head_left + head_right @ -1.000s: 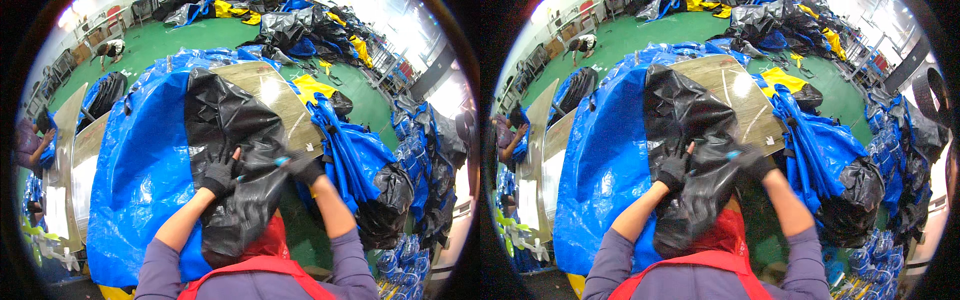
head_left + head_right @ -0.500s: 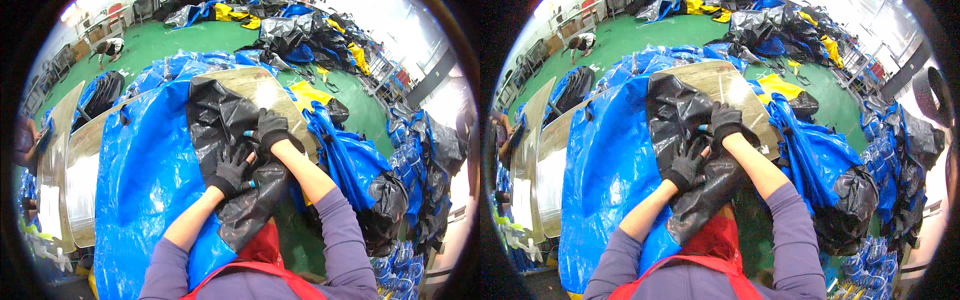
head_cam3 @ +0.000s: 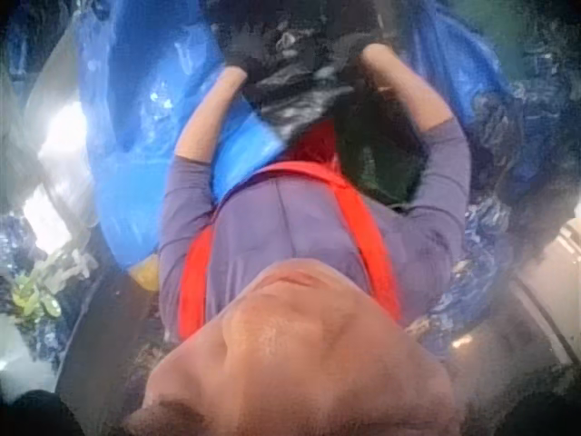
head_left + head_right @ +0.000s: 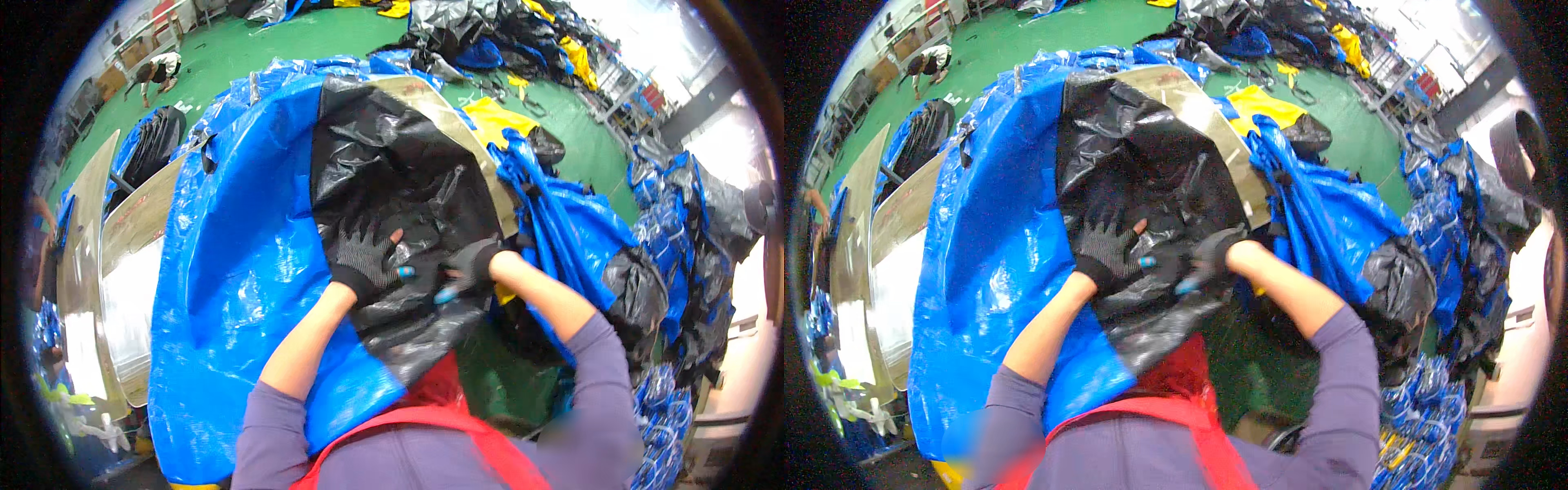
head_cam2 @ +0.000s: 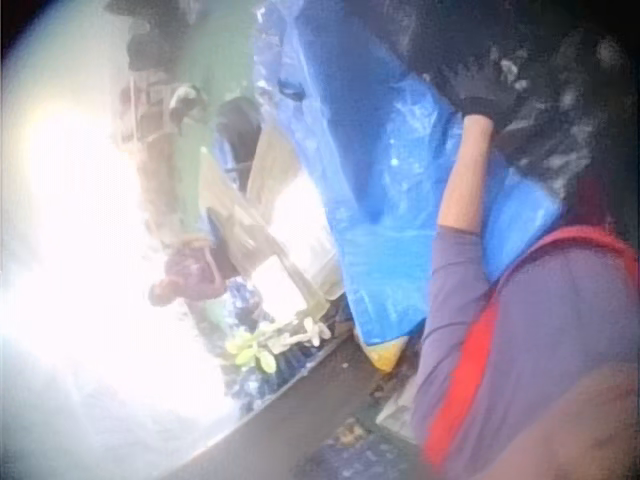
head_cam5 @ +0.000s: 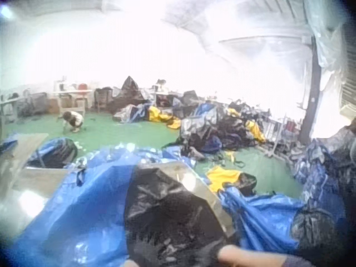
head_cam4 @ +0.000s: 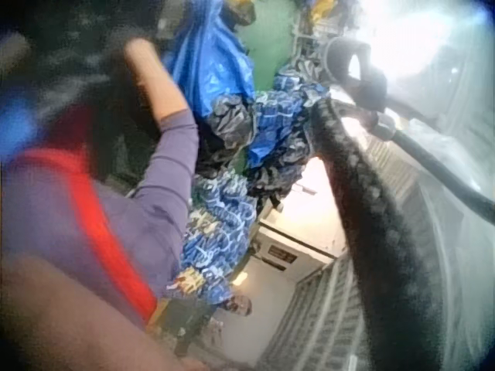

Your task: The person repeatedly folds blue and yellow soft goods and places them into clear plastic bags on a worktable. The person handles each item one at a time, folds it, inserts it into a bag, and sets the bag aside. The process is repeated for multiple items throughout the clip.

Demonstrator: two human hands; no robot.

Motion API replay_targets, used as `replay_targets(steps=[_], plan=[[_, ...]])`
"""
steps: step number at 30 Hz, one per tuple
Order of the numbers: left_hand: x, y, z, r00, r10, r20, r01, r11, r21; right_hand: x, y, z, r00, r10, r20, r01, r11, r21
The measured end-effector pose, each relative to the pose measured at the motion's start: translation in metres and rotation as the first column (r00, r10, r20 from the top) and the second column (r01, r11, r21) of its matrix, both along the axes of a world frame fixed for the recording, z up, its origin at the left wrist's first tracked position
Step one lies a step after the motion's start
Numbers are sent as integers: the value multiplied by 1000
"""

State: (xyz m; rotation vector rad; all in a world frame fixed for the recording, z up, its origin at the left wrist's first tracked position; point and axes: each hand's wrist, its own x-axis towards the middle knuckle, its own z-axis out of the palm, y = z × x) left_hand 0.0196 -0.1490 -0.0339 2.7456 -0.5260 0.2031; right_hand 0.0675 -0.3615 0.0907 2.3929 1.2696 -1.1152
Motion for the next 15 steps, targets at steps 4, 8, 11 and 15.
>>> replay_targets(steps=[4, 8, 11, 15], plan=[[-11, -4, 3, 994, 102, -28, -99, 992, 82, -22, -14, -7, 997, -2, 77, 10, 993, -114], [-42, -43, 25, 996, 86, -21, -82, 986, 147, 7, 35, -14, 906, -364, 215, 44, 587, 809], [-70, -63, 51, 989, -11, -148, 23, 996, 82, 57, 72, -34, 596, -746, 296, 144, 462, 875], [-45, 49, 87, 961, 196, 196, -72, 859, -507, 95, 60, -101, 484, -581, 654, 110, 782, 614]])
